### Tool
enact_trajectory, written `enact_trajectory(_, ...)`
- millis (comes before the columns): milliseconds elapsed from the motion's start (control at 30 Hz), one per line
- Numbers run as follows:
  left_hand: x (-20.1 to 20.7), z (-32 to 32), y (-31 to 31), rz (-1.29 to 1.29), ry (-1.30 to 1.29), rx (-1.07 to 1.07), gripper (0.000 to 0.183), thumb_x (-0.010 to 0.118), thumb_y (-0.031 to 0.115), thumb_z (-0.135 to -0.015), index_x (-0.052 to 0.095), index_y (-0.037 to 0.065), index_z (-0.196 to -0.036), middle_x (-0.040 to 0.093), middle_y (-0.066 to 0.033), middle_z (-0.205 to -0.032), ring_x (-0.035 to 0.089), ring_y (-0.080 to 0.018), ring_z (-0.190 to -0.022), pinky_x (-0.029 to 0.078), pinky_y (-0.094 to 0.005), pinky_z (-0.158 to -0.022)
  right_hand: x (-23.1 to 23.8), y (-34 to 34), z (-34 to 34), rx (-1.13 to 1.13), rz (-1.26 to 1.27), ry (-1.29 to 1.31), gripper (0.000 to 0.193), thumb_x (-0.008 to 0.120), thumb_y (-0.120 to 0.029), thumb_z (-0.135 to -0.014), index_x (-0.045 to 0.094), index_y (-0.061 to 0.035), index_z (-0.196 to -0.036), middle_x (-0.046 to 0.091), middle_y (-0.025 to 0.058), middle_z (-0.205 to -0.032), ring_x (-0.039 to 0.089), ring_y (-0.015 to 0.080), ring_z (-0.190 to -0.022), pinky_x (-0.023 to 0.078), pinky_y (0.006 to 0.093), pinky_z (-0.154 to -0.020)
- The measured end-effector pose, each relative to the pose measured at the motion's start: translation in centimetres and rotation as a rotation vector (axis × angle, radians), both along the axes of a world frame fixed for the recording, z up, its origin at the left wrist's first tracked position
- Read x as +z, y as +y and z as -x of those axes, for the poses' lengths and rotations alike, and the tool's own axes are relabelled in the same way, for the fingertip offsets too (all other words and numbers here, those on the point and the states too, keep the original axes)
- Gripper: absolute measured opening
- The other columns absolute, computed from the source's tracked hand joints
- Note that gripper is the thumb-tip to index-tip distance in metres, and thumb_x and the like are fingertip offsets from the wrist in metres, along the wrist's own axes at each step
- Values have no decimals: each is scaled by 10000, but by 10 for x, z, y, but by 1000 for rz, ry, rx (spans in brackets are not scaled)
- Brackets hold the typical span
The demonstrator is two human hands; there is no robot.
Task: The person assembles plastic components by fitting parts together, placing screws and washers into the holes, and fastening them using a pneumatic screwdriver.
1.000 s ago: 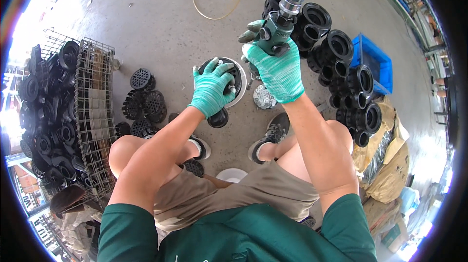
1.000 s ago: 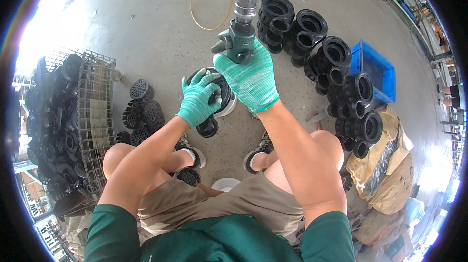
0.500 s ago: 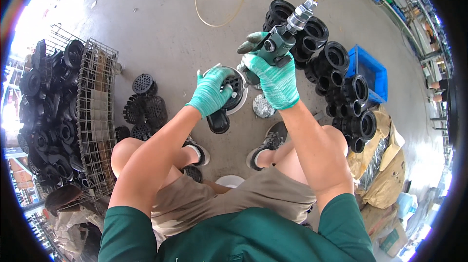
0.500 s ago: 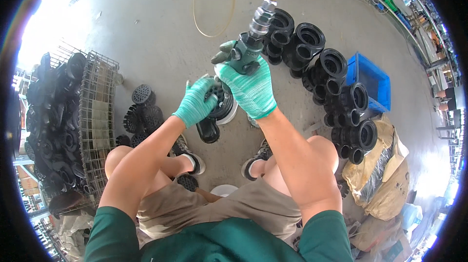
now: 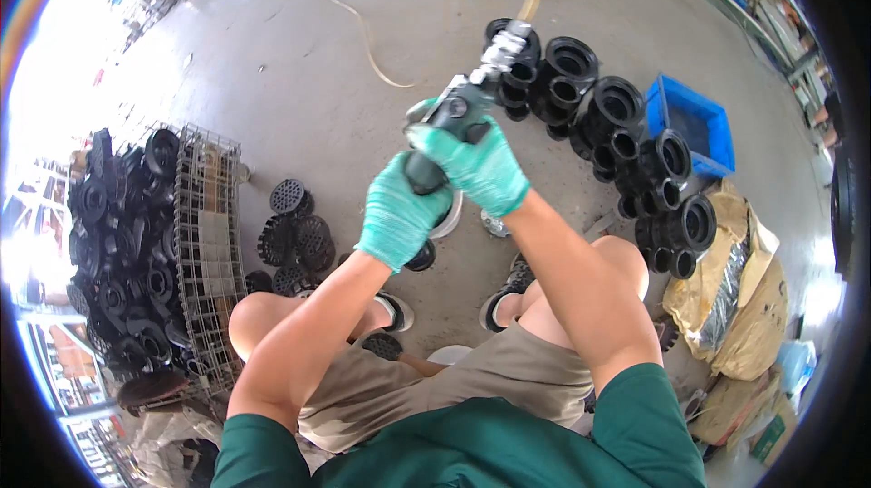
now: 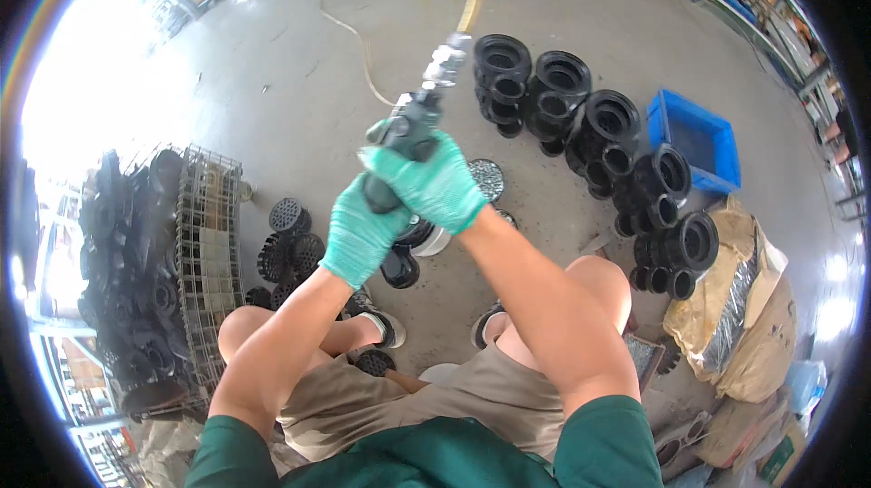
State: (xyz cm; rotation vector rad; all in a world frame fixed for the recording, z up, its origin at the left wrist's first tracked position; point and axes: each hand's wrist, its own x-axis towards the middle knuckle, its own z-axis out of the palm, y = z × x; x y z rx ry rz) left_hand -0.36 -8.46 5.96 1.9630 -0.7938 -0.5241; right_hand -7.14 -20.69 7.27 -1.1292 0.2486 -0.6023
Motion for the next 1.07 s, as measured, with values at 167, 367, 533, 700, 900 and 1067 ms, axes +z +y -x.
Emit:
enact_trajectory(167,-9,-4,19,106,-115,87,284,810,155,-762,647,32,-959,655,-37,-774,594,-128,-692,491,-310,-652,15,13,4,17,165,201,290,828,-287,-825,685,-39,-866,673,9,-788,565,74,-733,524,312,-693)
enact_trajectory(367,19,10,20,91,422,-148,320,846,311,-772,637,107,-902,568,49,-674,466,-53,-502,345,-233,-435,22,7,19,33,324,174,327,739,-297,-767,643,14,-793,642,155,-661,566,205,-602,527,370,-661)
enact_trajectory(533,-3,11,22,-30,306,-56,310,843,242,-797,653,87,-987,616,45,-756,536,-58,-596,409,-223,-495,13,4,20,68,358,179,304,758,-265,-757,643,14,-800,647,141,-667,567,164,-634,523,355,-663)
enact_trajectory(700,-38,11,31,209,122,3,362,783,121,-864,617,67,-1181,653,11,-1003,580,-64,-791,485,-222,-667,23,16,27,94,277,173,311,753,-296,-749,662,-29,-878,677,188,-780,627,268,-700,536,377,-746)
enact_trajectory(900,20,39,31,70,379,-46,402,845,230,-745,634,98,-1061,583,48,-781,510,-45,-598,381,-217,-492,28,15,35,92,409,152,301,733,-282,-736,657,-27,-877,676,207,-773,647,379,-715,537,418,-739)
enact_trajectory(1067,-13,23,42,58,434,-83,569,857,225,-794,543,134,-1260,593,60,-805,531,-61,-611,410,-224,-504,15,18,26,136,432,198,286,766,-288,-819,670,-38,-919,701,116,-754,666,222,-676,567,361,-726)
